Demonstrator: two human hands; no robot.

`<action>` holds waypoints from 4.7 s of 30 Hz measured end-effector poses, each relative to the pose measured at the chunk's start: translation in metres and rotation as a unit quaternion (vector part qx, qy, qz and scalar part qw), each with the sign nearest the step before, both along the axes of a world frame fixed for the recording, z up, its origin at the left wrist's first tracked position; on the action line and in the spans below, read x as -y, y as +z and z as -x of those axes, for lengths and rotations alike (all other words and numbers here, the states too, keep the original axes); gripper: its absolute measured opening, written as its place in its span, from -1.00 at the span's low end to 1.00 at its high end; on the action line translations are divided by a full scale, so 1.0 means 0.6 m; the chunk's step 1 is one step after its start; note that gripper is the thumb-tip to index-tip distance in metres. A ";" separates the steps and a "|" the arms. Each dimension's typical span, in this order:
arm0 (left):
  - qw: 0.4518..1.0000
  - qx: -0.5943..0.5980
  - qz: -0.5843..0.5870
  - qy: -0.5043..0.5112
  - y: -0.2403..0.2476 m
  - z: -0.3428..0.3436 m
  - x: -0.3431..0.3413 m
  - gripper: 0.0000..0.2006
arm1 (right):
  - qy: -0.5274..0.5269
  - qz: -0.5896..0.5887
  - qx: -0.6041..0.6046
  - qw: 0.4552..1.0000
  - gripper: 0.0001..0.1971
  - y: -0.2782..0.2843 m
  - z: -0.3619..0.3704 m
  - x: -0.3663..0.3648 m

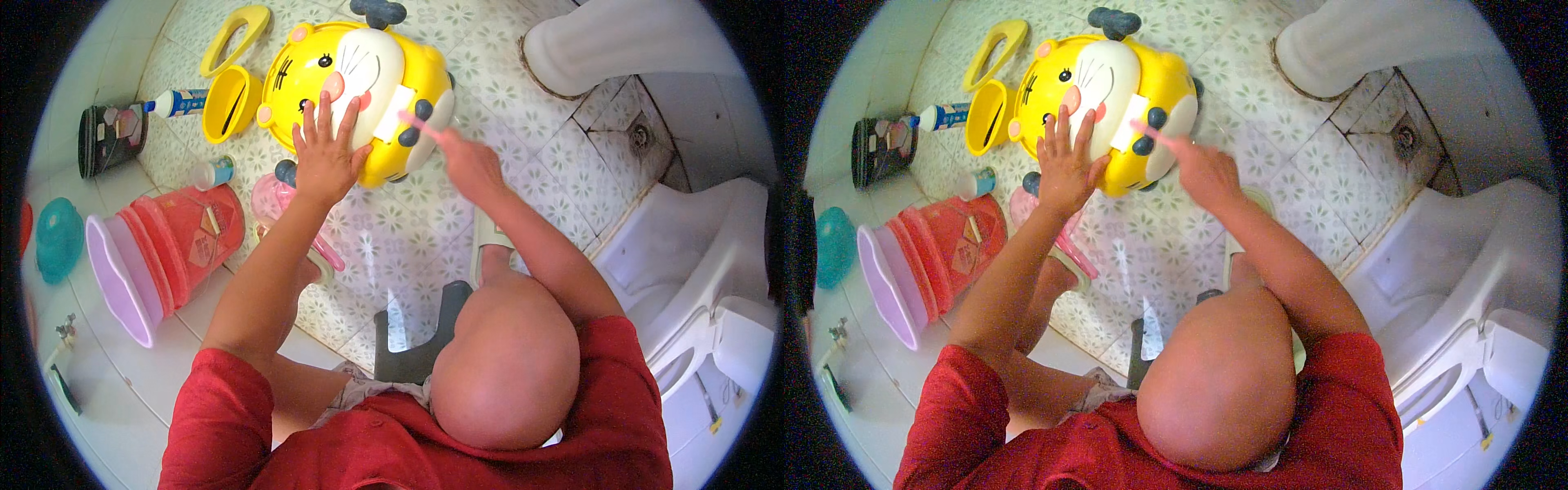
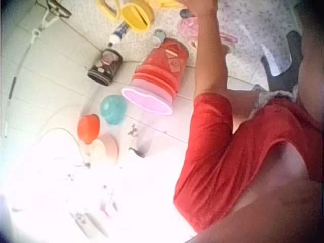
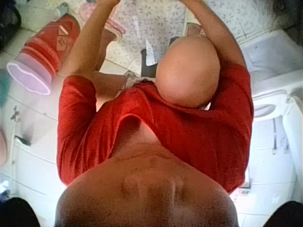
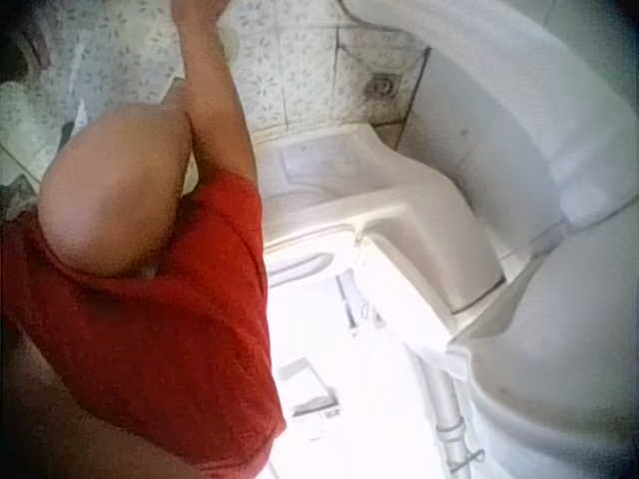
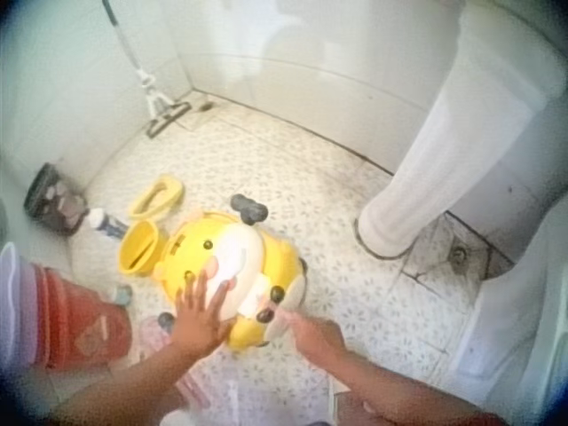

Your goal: The person cleans a plastic child's potty by scrubbing its surfaces with a toothbrush, pouring cleaning powder onto it, washing hands and tools in a basin under running water, and scrubbing the potty further with the toothbrush.

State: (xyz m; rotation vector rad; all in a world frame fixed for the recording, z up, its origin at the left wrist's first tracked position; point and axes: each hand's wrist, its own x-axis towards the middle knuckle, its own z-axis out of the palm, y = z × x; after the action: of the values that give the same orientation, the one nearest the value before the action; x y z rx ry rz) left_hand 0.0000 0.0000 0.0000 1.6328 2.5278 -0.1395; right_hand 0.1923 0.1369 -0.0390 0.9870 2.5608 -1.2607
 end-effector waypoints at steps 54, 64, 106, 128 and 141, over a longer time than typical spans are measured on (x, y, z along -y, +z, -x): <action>0.996 0.083 -0.040 0.007 -0.012 -0.079 -0.165 -0.63 | -0.292 0.233 0.002 0.928 -0.69 -0.112 0.057 -0.111; 0.992 0.115 -0.050 -0.029 -0.011 -0.080 -0.115 -0.69 | -0.291 0.183 0.016 0.939 -0.67 -0.174 0.024 -0.085; 0.577 0.606 -0.351 0.421 0.046 0.125 0.039 -0.64 | -0.154 -0.007 -0.124 0.980 -0.68 0.272 0.093 -0.098; 0.966 0.112 -0.178 0.151 0.177 0.030 0.045 -0.03 | -0.055 0.003 -0.083 0.995 -0.70 0.279 0.082 -0.069; 0.968 0.070 -0.211 0.113 0.184 0.030 0.018 -0.30 | -0.263 0.311 -0.072 0.910 -0.82 0.218 0.022 -0.062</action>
State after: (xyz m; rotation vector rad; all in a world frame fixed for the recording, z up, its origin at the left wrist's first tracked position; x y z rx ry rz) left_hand -0.0180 -0.0109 0.1102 1.3896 2.7356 0.5515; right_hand 0.1789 0.1742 0.0916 1.4928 1.7733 -2.1604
